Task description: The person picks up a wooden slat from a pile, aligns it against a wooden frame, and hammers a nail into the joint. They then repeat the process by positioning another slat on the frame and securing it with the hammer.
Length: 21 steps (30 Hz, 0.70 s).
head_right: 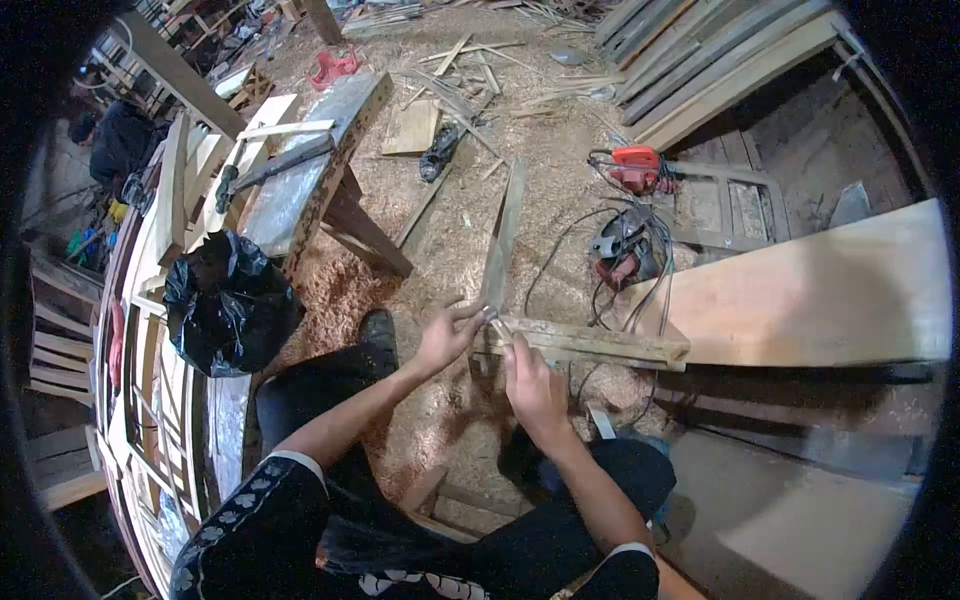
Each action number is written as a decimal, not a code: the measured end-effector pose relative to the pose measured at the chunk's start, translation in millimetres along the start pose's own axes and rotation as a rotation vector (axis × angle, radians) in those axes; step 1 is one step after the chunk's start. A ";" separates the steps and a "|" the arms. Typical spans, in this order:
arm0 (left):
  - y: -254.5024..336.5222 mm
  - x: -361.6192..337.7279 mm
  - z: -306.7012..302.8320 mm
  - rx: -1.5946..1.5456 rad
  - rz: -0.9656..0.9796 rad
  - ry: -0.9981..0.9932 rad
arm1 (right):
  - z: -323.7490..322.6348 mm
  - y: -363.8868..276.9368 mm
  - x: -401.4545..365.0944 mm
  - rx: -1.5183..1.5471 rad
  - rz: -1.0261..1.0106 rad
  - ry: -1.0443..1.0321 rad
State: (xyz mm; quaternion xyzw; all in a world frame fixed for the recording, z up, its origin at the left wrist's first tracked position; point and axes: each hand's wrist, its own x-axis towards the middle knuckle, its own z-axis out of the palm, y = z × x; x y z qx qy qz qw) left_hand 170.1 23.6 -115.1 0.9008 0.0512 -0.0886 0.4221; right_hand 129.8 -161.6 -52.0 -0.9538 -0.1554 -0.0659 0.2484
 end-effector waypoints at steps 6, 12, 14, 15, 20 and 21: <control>-10.3 1.7 6.5 -0.132 0.029 -0.014 | -10.0 -6.6 2.3 0.080 -0.020 0.045; -6.7 0.9 2.9 0.040 -0.001 -0.056 | -3.7 -5.3 4.3 0.162 -0.047 0.192; -12.5 4.5 6.6 -0.061 0.110 0.059 | -5.4 0.1 8.5 0.234 0.150 0.035; -11.4 3.7 6.2 -0.071 0.149 0.106 | -5.5 3.7 7.1 0.214 0.247 -0.075; -11.9 3.1 5.3 0.028 0.199 0.170 | 4.7 13.0 -10.2 0.156 0.245 -0.171; -11.9 2.7 4.0 0.014 0.215 0.163 | 8.7 15.7 -12.6 0.175 0.221 -0.143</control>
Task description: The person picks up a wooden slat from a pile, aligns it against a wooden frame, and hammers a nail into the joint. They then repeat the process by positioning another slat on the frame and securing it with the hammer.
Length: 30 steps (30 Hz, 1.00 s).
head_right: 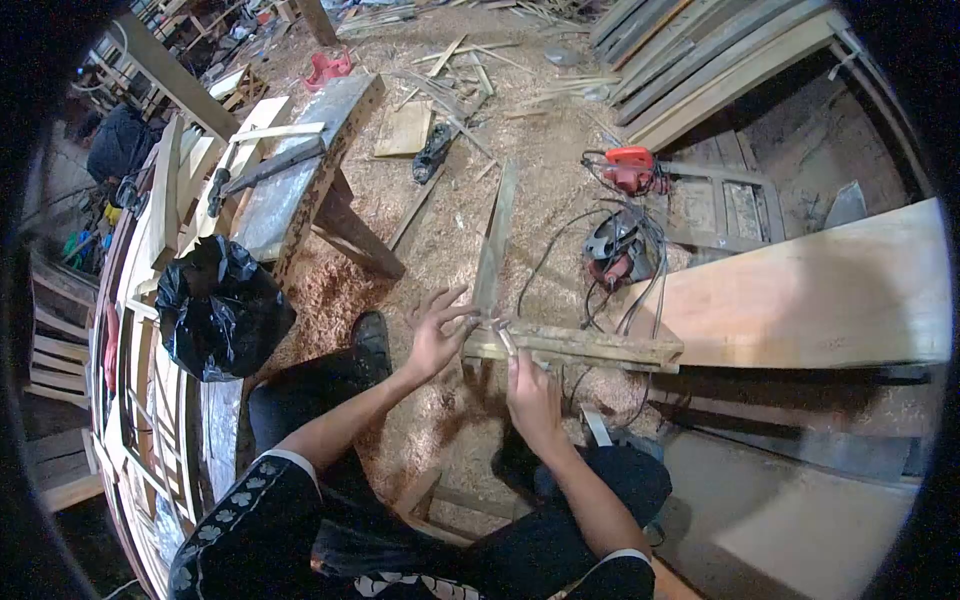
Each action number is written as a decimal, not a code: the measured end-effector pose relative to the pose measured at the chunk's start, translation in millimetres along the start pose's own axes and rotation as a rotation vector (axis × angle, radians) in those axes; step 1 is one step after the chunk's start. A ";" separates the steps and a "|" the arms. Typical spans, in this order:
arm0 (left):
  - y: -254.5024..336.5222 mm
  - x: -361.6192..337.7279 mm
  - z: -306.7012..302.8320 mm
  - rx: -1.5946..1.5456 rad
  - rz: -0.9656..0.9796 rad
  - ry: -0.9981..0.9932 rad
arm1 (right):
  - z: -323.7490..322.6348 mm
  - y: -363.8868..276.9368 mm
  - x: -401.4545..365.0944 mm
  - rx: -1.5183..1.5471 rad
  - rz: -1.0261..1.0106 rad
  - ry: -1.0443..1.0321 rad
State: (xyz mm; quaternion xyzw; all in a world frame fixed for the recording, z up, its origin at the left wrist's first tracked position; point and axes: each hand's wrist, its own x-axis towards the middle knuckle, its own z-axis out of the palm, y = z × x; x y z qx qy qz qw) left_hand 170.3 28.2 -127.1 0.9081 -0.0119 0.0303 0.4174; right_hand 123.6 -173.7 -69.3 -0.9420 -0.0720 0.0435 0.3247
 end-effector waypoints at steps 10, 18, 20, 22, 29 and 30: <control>6.4 0.3 -8.7 -0.015 -0.005 -0.081 | 0.2 -1.9 -2.0 -0.058 -0.010 -0.007; -1.6 1.2 -0.8 -0.049 -0.073 -0.112 | -0.6 5.3 18.0 0.128 -0.110 0.200; -1.0 0.7 -1.4 -0.054 -0.075 -0.112 | -7.2 5.2 34.3 0.136 -0.070 0.182; -1.7 0.8 -1.1 -0.055 -0.072 -0.118 | -7.3 9.3 50.4 0.179 -0.047 0.194; -9.7 2.8 2.3 -0.205 -0.106 -0.110 | 4.5 14.5 77.4 0.074 0.099 -0.144; -10.9 5.0 2.1 -0.367 -0.136 -0.115 | 9.5 14.0 77.2 0.095 0.041 -0.054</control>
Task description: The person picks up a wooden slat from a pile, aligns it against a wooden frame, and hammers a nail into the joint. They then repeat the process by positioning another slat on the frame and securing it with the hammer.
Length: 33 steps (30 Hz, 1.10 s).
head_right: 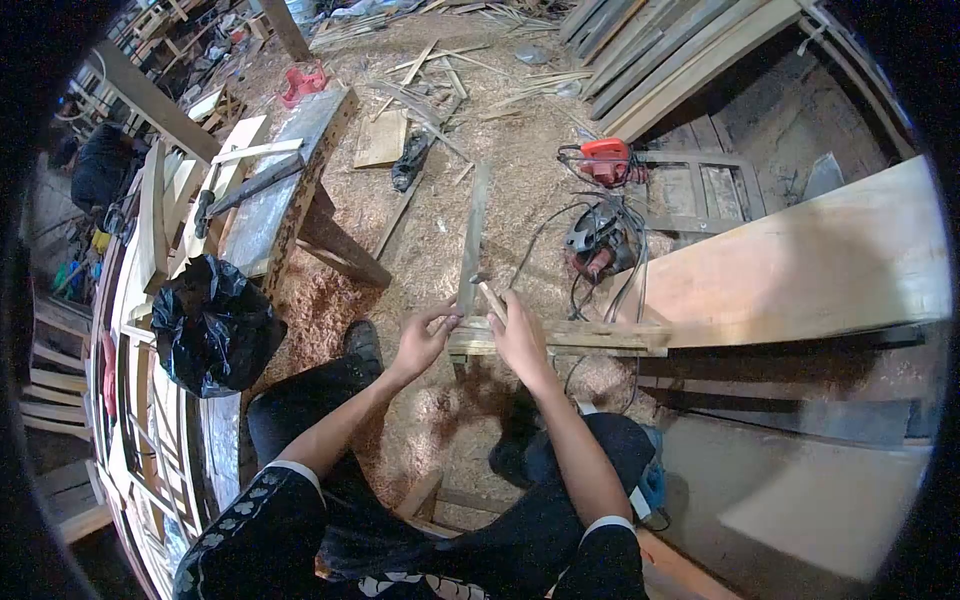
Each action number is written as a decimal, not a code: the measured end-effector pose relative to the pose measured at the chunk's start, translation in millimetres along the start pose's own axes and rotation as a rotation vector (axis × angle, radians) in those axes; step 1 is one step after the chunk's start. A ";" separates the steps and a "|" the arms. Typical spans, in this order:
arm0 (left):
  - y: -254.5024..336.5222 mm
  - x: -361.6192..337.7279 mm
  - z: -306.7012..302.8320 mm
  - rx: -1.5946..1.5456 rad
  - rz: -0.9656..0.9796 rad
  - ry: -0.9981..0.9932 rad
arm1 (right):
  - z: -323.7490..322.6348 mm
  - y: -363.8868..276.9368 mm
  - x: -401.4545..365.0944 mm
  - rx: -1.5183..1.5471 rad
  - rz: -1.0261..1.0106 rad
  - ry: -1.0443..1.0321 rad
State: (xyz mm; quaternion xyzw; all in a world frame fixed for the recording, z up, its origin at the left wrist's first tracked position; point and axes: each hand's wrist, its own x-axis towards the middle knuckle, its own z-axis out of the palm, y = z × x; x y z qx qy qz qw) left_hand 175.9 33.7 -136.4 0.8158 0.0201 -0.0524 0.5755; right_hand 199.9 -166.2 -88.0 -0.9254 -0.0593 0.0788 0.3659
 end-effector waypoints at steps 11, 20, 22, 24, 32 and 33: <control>8.9 0.4 -5.5 0.142 0.130 -0.005 | -1.3 -6.1 -5.1 -0.028 -0.010 0.024; 18.5 -6.5 -2.7 0.520 0.348 0.027 | -1.9 -5.7 -6.2 -0.045 -0.019 0.054; 22.0 -5.1 -4.8 0.526 0.357 0.034 | -1.9 -8.1 -5.9 -0.056 -0.033 0.063; 27.3 -6.1 -4.6 0.619 0.425 0.061 | -4.9 -11.3 -5.1 -0.053 0.011 -0.024; 33.5 -9.5 -2.7 0.757 0.520 0.093 | -2.4 -14.6 -5.1 -0.008 0.008 0.006; 33.6 -10.0 -2.2 0.750 0.519 0.087 | -2.4 -13.7 -4.8 -0.004 0.002 0.010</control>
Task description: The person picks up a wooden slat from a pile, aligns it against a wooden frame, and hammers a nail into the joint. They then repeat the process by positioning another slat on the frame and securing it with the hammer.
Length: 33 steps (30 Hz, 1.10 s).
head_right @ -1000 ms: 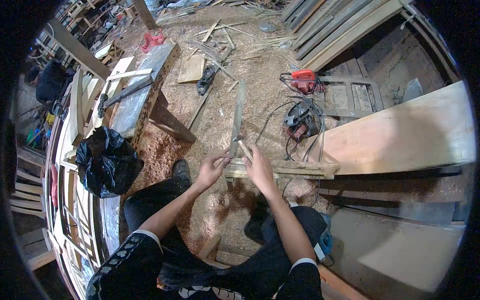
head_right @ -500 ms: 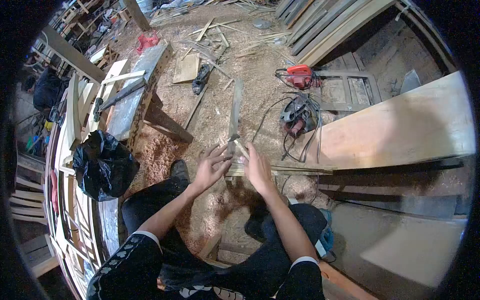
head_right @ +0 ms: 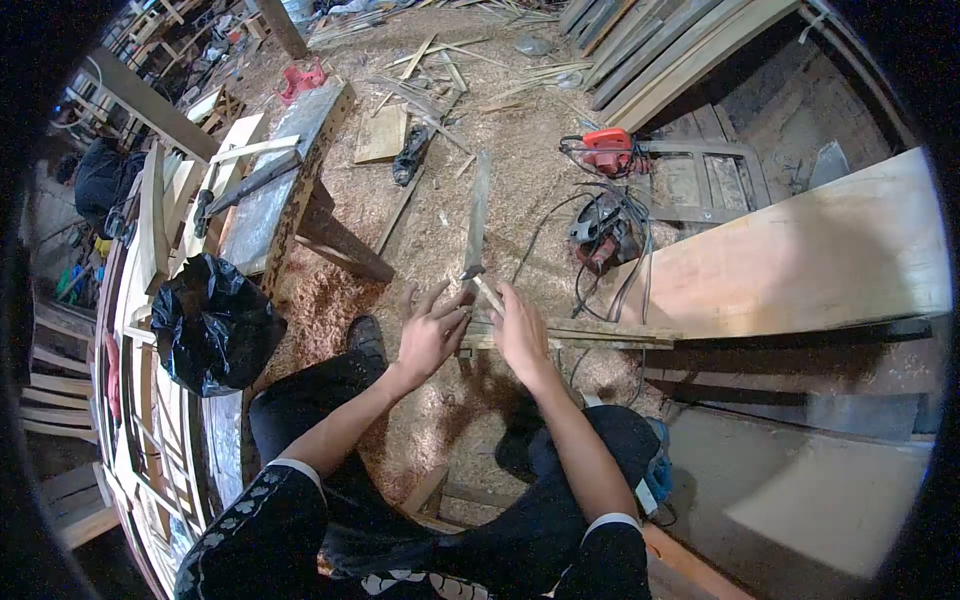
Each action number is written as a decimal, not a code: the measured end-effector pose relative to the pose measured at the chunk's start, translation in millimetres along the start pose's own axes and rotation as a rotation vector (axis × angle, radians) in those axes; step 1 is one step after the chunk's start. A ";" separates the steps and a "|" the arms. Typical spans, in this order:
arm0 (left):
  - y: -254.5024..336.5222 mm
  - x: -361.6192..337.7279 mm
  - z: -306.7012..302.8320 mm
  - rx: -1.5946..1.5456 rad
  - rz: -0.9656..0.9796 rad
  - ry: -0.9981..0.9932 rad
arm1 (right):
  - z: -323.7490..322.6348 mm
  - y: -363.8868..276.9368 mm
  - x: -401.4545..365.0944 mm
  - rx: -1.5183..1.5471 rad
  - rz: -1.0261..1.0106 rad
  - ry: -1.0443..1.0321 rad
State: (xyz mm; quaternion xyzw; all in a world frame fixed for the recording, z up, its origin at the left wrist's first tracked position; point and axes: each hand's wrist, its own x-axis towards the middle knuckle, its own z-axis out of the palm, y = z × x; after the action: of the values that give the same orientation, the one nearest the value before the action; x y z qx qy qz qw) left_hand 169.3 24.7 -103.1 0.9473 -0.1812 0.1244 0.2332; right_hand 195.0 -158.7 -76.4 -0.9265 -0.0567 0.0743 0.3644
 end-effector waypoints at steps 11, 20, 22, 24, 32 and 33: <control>-14.5 -6.6 14.7 -0.292 -0.178 0.037 | -5.4 0.7 0.7 -0.053 0.023 0.002; -15.4 -3.5 18.6 -0.539 -0.249 0.005 | 0.7 7.4 -0.1 -0.030 0.017 -0.007; -16.2 -3.1 16.2 -0.595 -0.219 0.009 | -2.7 3.9 0.8 -0.033 -0.008 0.015; -11.0 -1.9 13.6 -0.564 -0.185 0.004 | -6.9 -1.0 0.9 -0.051 0.043 -0.042; -19.7 -0.6 19.0 -0.451 -0.120 -0.029 | -2.7 6.0 2.3 -0.065 0.011 -0.019; -18.1 -0.3 18.0 -0.399 -0.094 -0.013 | -2.4 6.8 2.4 -0.064 0.008 -0.021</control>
State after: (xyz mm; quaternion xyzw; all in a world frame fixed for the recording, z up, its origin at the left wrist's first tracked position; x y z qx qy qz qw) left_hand 179.0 31.0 -125.9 0.8905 -0.1594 0.0689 0.4206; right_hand 198.1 -164.9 -79.6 -0.9372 -0.0594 0.0835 0.3334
